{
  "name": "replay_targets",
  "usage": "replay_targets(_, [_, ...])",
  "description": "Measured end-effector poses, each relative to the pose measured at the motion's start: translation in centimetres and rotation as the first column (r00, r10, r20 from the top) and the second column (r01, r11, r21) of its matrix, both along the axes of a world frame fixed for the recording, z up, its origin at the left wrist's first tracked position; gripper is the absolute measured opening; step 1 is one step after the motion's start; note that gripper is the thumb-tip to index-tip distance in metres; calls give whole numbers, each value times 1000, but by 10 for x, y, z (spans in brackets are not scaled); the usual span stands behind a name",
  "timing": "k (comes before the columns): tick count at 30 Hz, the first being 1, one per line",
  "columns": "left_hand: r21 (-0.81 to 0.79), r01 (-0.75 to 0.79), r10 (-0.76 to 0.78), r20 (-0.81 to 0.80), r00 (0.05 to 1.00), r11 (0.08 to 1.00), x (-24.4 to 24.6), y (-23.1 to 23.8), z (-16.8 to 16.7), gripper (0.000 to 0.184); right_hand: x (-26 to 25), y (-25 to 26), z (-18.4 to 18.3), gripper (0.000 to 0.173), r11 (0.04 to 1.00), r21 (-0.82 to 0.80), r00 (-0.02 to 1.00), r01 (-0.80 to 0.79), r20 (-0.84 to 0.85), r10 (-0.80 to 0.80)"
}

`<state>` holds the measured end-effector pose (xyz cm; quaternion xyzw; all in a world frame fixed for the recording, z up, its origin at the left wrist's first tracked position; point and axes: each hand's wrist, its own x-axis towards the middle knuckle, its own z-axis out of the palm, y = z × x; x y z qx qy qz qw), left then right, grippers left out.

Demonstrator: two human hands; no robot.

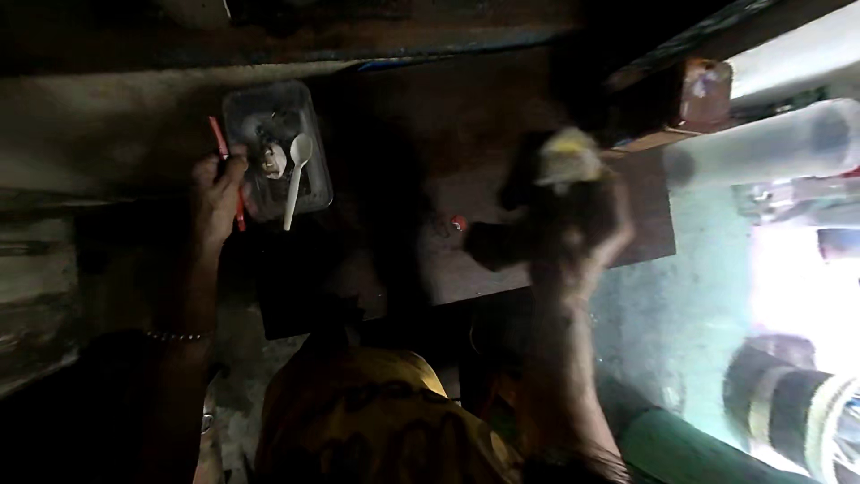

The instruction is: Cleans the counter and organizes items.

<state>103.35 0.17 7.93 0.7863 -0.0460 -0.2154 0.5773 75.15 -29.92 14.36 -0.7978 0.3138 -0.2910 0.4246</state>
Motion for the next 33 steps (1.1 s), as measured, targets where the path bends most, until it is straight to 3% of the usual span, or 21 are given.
replay_targets(2, [22,29,-29,-6,1000,999,6,-14,-11,28,-38,-37,7,37,980,32,980,198,17,-198])
replay_targets(4, [57,45,-45,9,999,997,13,-23,-17,27,-68,-78,-5,39,952,-1,947,306,-104,-304])
replay_targets(5, [109,62,-67,40,997,992,16,-25,-17,30,-80,-101,-21,48,945,-62,919,321,-221,-327])
replay_targets(8, [425,69,-170,205,964,902,14,-28,-5,41,-97,-142,-87,60,922,-350,822,166,-467,-325])
replay_targets(10, [535,-16,-162,283,945,845,0,-26,1,45,-83,-122,-99,56,869,-455,778,194,-468,-419])
replay_targets(14, [423,-96,-32,286,958,901,-35,-16,-5,44,-54,-12,-103,48,809,-496,732,317,-414,-541])
replay_targets(18, [374,-149,29,307,951,915,-27,-21,-20,47,-19,63,-117,55,807,-557,753,196,-442,-488])
replay_targets(24, [235,-157,87,286,954,959,32,-45,-26,41,14,70,-117,52,800,-578,767,160,-437,-470])
replay_targets(33, [316,-82,1,250,968,945,28,-47,-27,42,24,71,-112,55,877,-468,753,107,-538,-379])
